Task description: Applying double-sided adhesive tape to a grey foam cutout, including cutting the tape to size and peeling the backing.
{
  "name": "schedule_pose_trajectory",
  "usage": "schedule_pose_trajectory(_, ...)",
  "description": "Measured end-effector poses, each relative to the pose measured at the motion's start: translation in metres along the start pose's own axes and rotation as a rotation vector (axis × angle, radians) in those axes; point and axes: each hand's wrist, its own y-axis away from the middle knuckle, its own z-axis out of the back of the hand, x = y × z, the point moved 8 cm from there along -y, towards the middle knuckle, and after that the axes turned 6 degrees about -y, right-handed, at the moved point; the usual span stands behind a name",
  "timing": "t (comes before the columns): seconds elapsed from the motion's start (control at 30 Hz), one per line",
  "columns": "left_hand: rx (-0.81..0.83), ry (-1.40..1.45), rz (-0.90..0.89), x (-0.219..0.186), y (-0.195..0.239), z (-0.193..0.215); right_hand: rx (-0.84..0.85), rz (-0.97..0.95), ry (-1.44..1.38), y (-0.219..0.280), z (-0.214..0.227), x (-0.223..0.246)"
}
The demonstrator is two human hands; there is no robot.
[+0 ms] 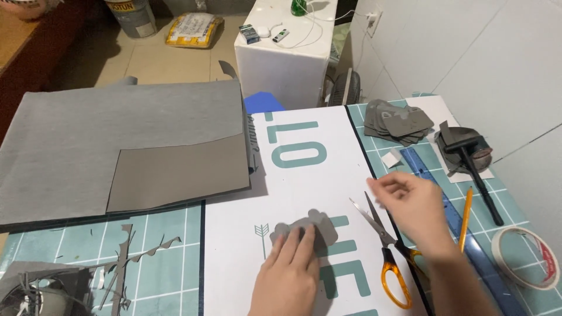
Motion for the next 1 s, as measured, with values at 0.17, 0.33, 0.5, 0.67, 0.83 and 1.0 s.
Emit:
schedule_pose_trajectory(0.17,0.070,-0.210,0.080,-0.021,0.014,-0.020,-0.156,0.039,0.006,0.003,0.036,-0.013)
schedule_pose_trajectory(0.33,0.176,-0.326,0.023,-0.023,0.026,-0.030,-0.030,0.205,0.172,0.030,0.019,-0.062)
schedule_pose_trajectory(0.5,0.109,-0.328,-0.048,-0.023,0.027,-0.023,-0.117,0.566,0.590,0.061,0.002,-0.089)
schedule_pose_trajectory(0.67,0.069,-0.284,-0.052,-0.021,0.029,-0.021,-0.172,0.438,0.521,0.059,-0.004,-0.110)
schedule_pose_trajectory(0.83,0.040,-0.221,-0.042,-0.020,0.026,-0.016,-0.203,0.309,0.497,0.053,-0.004,-0.085)
schedule_pose_trajectory(1.0,-0.106,-0.180,-0.020,-0.021,0.023,0.012,-0.272,0.367,0.508,0.044,-0.003,-0.069)
